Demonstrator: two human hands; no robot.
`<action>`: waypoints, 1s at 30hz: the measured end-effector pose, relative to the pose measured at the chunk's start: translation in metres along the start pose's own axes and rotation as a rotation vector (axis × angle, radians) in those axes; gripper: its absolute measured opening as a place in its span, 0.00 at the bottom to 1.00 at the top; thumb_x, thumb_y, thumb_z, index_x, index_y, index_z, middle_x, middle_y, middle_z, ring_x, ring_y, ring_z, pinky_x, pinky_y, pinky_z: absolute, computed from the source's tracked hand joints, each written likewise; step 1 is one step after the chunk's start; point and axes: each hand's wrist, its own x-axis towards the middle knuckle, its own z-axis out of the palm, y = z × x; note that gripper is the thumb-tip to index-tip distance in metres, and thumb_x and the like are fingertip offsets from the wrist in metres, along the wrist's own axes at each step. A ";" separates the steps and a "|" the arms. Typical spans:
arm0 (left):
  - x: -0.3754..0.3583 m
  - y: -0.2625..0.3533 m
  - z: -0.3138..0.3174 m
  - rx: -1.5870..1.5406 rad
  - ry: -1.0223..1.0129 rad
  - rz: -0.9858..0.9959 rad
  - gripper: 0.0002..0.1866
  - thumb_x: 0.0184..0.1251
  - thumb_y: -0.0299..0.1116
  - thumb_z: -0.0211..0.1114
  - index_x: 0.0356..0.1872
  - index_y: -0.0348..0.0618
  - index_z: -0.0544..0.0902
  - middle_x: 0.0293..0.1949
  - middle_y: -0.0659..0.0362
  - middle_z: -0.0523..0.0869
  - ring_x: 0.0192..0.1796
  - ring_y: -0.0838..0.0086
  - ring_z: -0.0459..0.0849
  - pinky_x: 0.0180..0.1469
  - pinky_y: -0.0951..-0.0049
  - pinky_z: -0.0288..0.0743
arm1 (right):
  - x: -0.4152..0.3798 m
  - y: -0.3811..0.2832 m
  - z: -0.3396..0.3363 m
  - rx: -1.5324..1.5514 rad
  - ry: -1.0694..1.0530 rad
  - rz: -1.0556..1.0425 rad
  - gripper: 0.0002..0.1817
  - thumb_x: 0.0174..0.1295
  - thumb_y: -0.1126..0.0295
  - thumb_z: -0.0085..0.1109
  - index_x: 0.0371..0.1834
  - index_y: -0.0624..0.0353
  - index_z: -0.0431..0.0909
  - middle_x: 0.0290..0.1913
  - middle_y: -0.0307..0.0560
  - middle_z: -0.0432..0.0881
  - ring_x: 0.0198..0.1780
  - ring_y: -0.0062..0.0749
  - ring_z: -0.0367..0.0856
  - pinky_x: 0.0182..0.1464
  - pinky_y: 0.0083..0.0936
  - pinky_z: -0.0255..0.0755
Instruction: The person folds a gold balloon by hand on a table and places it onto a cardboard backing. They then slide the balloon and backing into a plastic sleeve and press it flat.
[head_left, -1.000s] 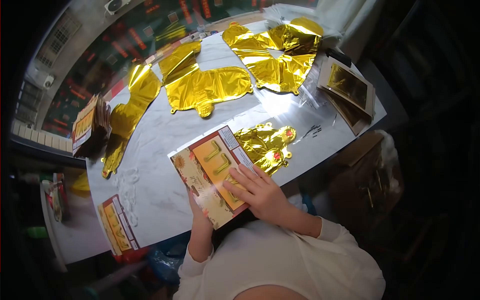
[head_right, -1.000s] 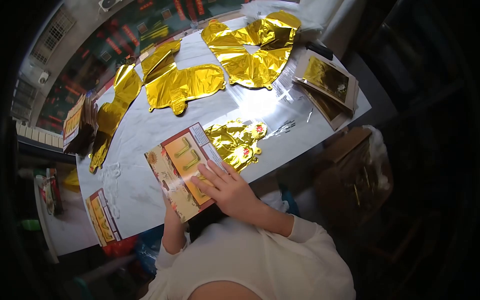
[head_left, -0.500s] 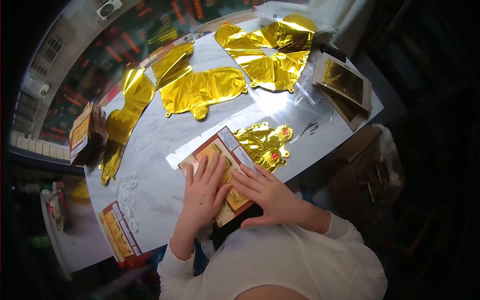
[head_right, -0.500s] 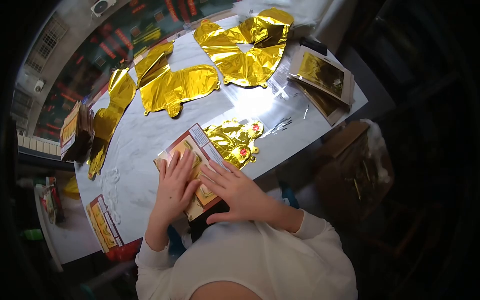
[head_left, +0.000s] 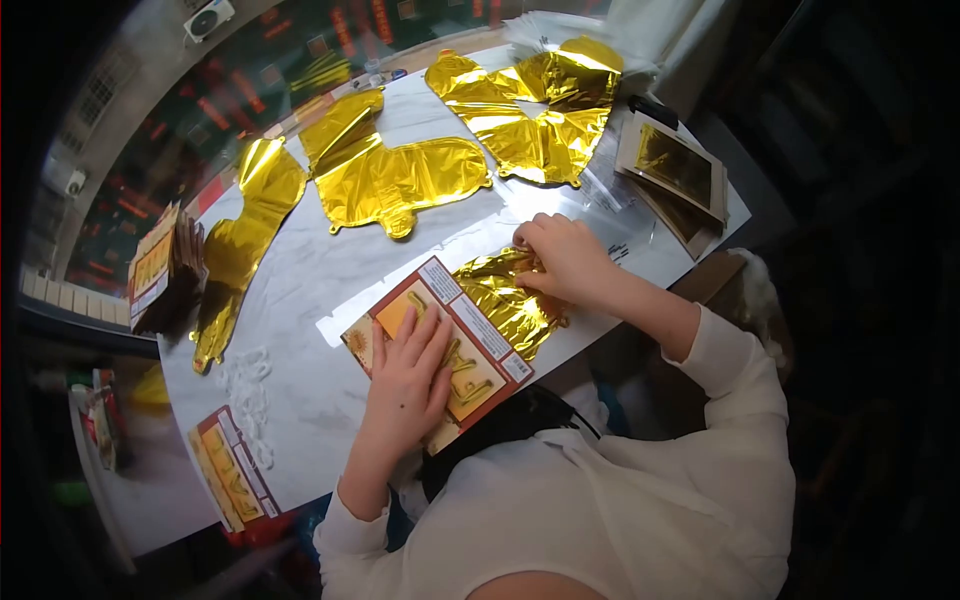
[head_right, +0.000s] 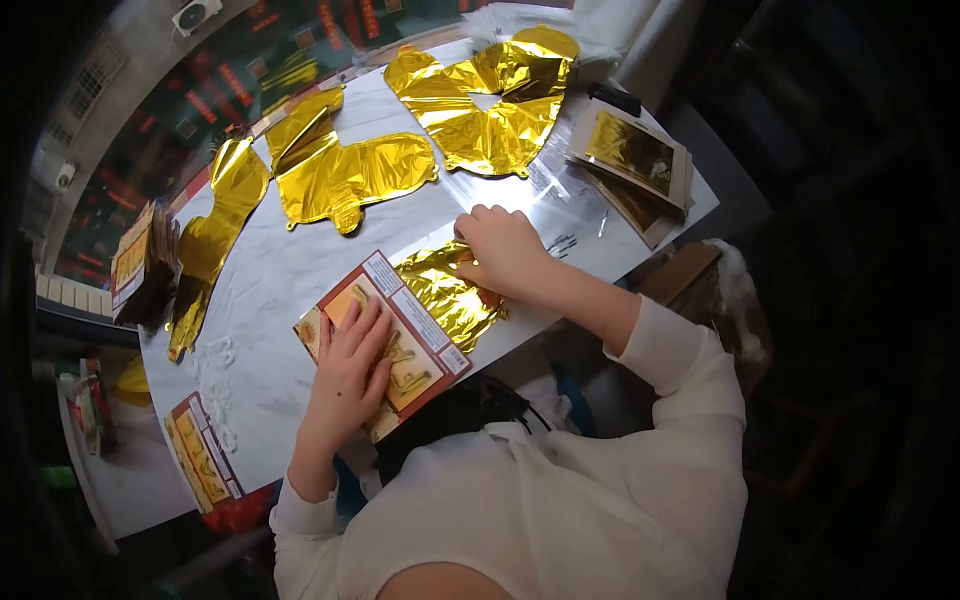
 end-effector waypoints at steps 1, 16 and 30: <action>0.000 0.000 -0.001 0.053 -0.064 0.010 0.31 0.76 0.37 0.65 0.78 0.48 0.74 0.83 0.51 0.68 0.85 0.48 0.61 0.85 0.35 0.44 | 0.006 0.001 -0.002 0.000 0.001 0.007 0.28 0.58 0.58 0.78 0.58 0.56 0.79 0.55 0.49 0.86 0.58 0.49 0.84 0.61 0.43 0.75; 0.006 0.006 0.003 0.055 0.013 0.046 0.35 0.72 0.45 0.68 0.79 0.48 0.74 0.81 0.49 0.69 0.83 0.46 0.64 0.82 0.29 0.44 | 0.026 0.004 0.002 0.164 -0.235 0.128 0.24 0.48 0.57 0.81 0.46 0.59 0.90 0.43 0.54 0.91 0.49 0.50 0.90 0.53 0.40 0.83; 0.008 0.005 0.009 0.098 0.021 0.057 0.34 0.72 0.46 0.67 0.79 0.56 0.75 0.81 0.50 0.68 0.84 0.46 0.63 0.82 0.29 0.45 | 0.029 -0.014 -0.011 0.093 -0.284 0.177 0.23 0.47 0.60 0.80 0.46 0.59 0.91 0.44 0.55 0.92 0.46 0.50 0.91 0.51 0.41 0.84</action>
